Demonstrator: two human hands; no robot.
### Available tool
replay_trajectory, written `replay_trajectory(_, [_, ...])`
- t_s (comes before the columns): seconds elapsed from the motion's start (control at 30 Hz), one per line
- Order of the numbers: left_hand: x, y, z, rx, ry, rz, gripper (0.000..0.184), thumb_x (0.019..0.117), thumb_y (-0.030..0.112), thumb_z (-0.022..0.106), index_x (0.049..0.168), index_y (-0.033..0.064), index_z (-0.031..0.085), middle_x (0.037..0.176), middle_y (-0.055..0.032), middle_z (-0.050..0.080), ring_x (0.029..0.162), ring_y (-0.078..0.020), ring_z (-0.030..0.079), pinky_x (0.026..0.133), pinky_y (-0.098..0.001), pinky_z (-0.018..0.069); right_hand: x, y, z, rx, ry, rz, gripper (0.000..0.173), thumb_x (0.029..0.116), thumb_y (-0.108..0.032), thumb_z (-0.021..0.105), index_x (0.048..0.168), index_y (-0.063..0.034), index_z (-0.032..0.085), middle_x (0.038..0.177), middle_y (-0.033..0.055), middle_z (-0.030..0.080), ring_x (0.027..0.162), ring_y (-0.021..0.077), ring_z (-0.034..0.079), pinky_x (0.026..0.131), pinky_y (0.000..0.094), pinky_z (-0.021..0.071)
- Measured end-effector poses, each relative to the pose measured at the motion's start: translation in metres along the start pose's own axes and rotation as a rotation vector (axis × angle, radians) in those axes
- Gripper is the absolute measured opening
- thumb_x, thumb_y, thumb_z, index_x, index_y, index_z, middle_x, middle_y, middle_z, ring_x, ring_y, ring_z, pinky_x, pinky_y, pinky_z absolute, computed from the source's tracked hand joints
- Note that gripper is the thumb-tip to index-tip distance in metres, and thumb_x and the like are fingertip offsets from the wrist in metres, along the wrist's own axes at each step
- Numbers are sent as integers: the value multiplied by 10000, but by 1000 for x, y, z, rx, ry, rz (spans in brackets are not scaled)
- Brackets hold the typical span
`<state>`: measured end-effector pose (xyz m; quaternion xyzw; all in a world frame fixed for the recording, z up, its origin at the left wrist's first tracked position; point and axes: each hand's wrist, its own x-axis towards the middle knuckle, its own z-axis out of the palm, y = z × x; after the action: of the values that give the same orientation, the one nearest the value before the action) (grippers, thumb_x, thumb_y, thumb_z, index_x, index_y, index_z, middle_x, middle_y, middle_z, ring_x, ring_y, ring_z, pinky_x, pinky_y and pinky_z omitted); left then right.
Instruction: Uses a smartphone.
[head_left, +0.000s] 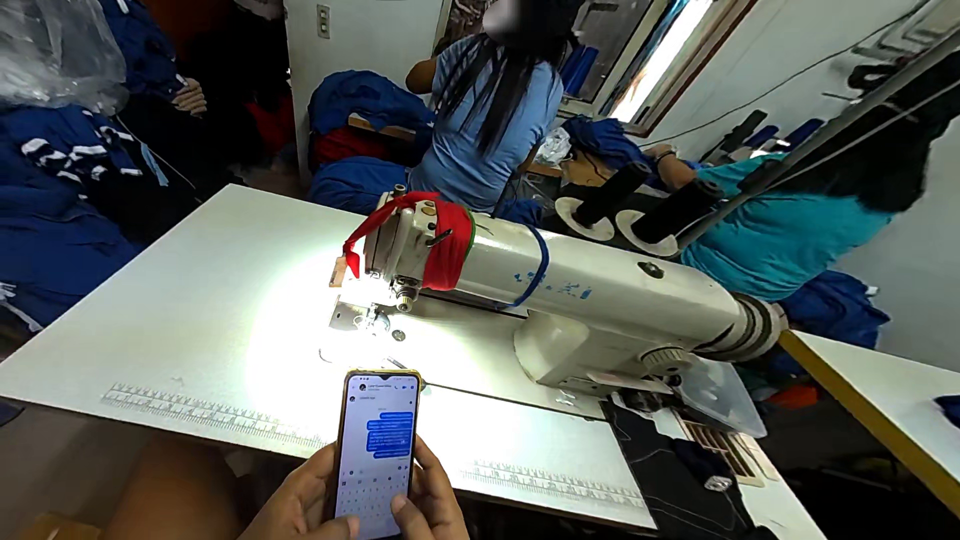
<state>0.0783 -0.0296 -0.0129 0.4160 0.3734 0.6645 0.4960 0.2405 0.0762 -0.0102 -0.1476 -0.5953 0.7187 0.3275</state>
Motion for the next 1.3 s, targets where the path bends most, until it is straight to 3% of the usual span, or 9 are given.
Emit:
replay_trajectory(0.17, [-3, 2, 0, 77, 145, -31, 546, 912, -130, 548, 1411, 53, 422, 1270, -25, 689, 1086, -163, 710, 857, -347, 632, 3, 3, 5, -3, -75, 5, 732, 911, 123, 497, 1520, 173, 94, 1406, 182, 556, 1189, 140, 647, 987, 342, 571])
replay_trajectory(0.3, [-6, -2, -12, -32, 102, 9, 552, 910, -117, 550, 1412, 80, 428, 1292, -44, 678, 1115, -183, 699, 874, -369, 624, 7, 6, 8, -7, -154, 9, 859, 863, 148, 561, 1535, 163, 26, 1472, 218, 480, 1265, 171, 605, 1048, 363, 540])
replay_trajectory(0.43, [-7, -2, -19, -86, 80, 16, 581, 899, -115, 540, 1433, 75, 413, 1317, -64, 662, 1144, -203, 686, 905, -387, 613, 12, 6, 9, -18, -176, 26, 822, 880, 125, 536, 1529, 172, 33, 1466, 208, 491, 1256, 168, 610, 1035, 364, 548])
replay_trajectory(0.57, [-8, -2, -25, -111, 64, 19, 577, 896, -119, 534, 1422, 92, 421, 1313, -67, 663, 1113, -203, 699, 836, -371, 633, 14, 3, 9, 27, -182, 78, 761, 894, 126, 463, 1535, 146, 53, 1459, 144, 517, 1224, 156, 627, 971, 371, 580])
replay_trajectory(0.67, [-10, -2, -28, -123, 49, 27, 595, 893, -126, 534, 1436, 82, 411, 1332, -67, 652, 1155, -200, 680, 910, -383, 611, 15, 4, 13, 14, -159, 82, 737, 901, 122, 452, 1534, 141, 74, 1442, 141, 534, 1212, 155, 634, 951, 371, 589])
replay_trajectory(0.8, [-12, 0, -32, -132, 29, 21, 609, 881, -131, 517, 1442, 70, 391, 1338, -66, 641, 1142, -202, 682, 877, -384, 621, 16, 7, 22, -19, -99, 64, 688, 937, 98, 473, 1524, 143, 118, 1403, 138, 569, 1185, 146, 650, 973, 363, 581])
replay_trajectory(0.9, [-14, -1, -35, -151, 10, 29, 624, 885, -123, 533, 1461, 58, 374, 1363, -65, 623, 1185, -202, 660, 943, -397, 597, 16, 9, 28, -60, -61, 55, 661, 943, 104, 463, 1514, 151, 134, 1387, 138, 577, 1163, 138, 660, 953, 345, 591])
replay_trajectory(1.1, [-18, 0, -41, -140, -11, 52, 632, 895, -90, 567, 1475, 59, 365, 1369, -42, 614, 1185, -177, 653, 940, -372, 596, 17, 12, 40, -84, -41, 33, 767, 909, 89, 599, 1514, 133, 129, 1393, 122, 567, 1175, 138, 655, 938, 344, 605])
replay_trajectory(1.3, [-21, 1, -40, -99, 66, 5, 554, 909, -111, 488, 1431, 58, 413, 1299, -54, 661, 1096, -181, 699, 840, -363, 630, 17, 14, 26, 69, -110, 92, 597, 1007, 19, 438, 1556, 33, 205, 1394, 46, 611, 1180, 147, 660, 946, 381, 593])
